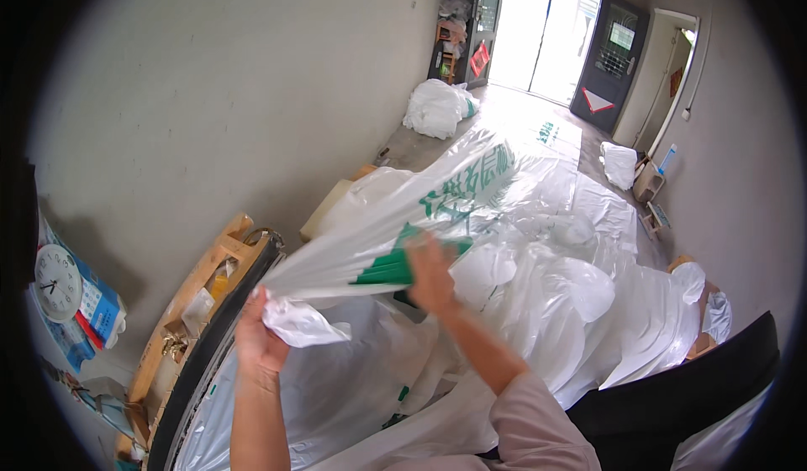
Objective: The person spreads out and folds large plastic sheets on a bench by hand, smooths each sheet flat, and stacks the folded sheets onto a pile on the floor.
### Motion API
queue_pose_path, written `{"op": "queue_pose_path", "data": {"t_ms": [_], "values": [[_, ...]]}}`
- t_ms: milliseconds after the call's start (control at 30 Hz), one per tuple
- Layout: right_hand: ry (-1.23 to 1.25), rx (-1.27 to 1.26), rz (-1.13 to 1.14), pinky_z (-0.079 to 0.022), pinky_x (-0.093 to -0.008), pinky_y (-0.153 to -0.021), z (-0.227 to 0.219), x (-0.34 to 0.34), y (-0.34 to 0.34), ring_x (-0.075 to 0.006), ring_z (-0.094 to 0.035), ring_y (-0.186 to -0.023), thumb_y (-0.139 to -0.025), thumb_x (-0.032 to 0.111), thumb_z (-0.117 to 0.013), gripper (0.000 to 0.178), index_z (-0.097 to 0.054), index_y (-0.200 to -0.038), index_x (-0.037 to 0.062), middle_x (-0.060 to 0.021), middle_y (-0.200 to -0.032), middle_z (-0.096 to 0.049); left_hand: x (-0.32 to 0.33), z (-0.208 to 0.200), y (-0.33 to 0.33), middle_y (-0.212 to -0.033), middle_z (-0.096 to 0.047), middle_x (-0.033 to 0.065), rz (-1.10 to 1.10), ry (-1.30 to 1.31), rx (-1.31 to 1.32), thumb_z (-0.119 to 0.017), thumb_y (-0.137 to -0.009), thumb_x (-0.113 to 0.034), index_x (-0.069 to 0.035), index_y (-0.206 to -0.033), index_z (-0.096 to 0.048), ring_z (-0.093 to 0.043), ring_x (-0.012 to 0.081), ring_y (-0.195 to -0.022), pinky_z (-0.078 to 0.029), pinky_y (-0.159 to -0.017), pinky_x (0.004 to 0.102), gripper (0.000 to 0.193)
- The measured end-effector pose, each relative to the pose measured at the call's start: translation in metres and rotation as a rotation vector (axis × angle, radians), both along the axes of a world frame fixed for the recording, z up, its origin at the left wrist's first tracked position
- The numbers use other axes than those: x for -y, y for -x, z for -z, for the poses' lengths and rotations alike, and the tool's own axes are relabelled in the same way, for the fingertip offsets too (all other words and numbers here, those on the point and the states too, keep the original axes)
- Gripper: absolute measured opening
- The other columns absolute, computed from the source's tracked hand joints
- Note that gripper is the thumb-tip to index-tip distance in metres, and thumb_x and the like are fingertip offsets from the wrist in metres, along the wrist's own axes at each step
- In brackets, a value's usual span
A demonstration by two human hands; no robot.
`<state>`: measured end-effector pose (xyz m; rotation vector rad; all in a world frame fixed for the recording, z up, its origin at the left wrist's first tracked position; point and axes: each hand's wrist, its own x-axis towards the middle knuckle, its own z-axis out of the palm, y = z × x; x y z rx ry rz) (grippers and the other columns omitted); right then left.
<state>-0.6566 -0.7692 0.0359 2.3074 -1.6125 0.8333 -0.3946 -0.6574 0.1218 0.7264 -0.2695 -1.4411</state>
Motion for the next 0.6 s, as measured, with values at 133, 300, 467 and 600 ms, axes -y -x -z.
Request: {"op": "queue_pose_path", "data": {"t_ms": [133, 300, 467, 600], "values": [[-0.295, 0.257, 0.204, -0.045, -0.045, -0.074, -0.024, 0.037, 0.051, -0.0363, -0.058, -0.086, -0.067, 0.001, -0.053, 0.033, -0.058, -0.1, 0.0041, -0.021, -0.083, -0.061, 0.002, 0.004, -0.049, -0.093, -0.061, 0.0068, -0.173, 0.056, -0.106, -0.054, -0.088, -0.019, -0.005, -0.1, -0.055, -0.06, 0.0203, -0.086, -0.049, -0.078, 0.0354, 0.019], [-0.247, 0.241, -0.124, -0.046, -0.0384, -0.075, -0.056, 0.032, 0.101, -0.0331, -0.059, -0.085, -0.069, 0.0, -0.05, 0.035, -0.06, -0.101, 0.0082, -0.0148, -0.087, -0.063, -0.002, 0.014, -0.078, -0.096, -0.062, 0.0082, -0.158, -0.018, -0.013, -0.05, -0.089, -0.018, -0.002, -0.104, -0.054, -0.06, 0.0207, -0.088, -0.048, -0.08, 0.0335, 0.022], [-0.106, 1.067, -0.11, -0.046, -0.0291, -0.074, -0.076, -0.005, 0.063, -0.0203, -0.061, -0.083, -0.073, -0.002, -0.05, 0.029, -0.06, -0.1, 0.0023, -0.012, -0.087, -0.064, -0.025, 0.022, -0.083, -0.096, -0.062, 0.0066, -0.163, -0.057, 0.377, -0.053, -0.089, -0.015, -0.001, -0.104, -0.054, -0.06, 0.0185, -0.084, -0.047, -0.077, 0.0289, 0.021], [-0.177, 0.814, -0.321, -0.042, -0.0219, -0.073, -0.087, -0.028, 0.036, -0.0092, -0.055, -0.079, -0.079, -0.002, -0.049, 0.018, -0.059, -0.093, 0.0009, -0.0026, -0.085, -0.062, -0.056, 0.018, -0.106, -0.071, -0.062, 0.0129, 0.143, -0.316, 1.599, -0.062, -0.078, -0.016, 0.001, -0.086, -0.061, -0.06, 0.0189, -0.065, -0.046, -0.061, 0.0311, 0.02]]}}
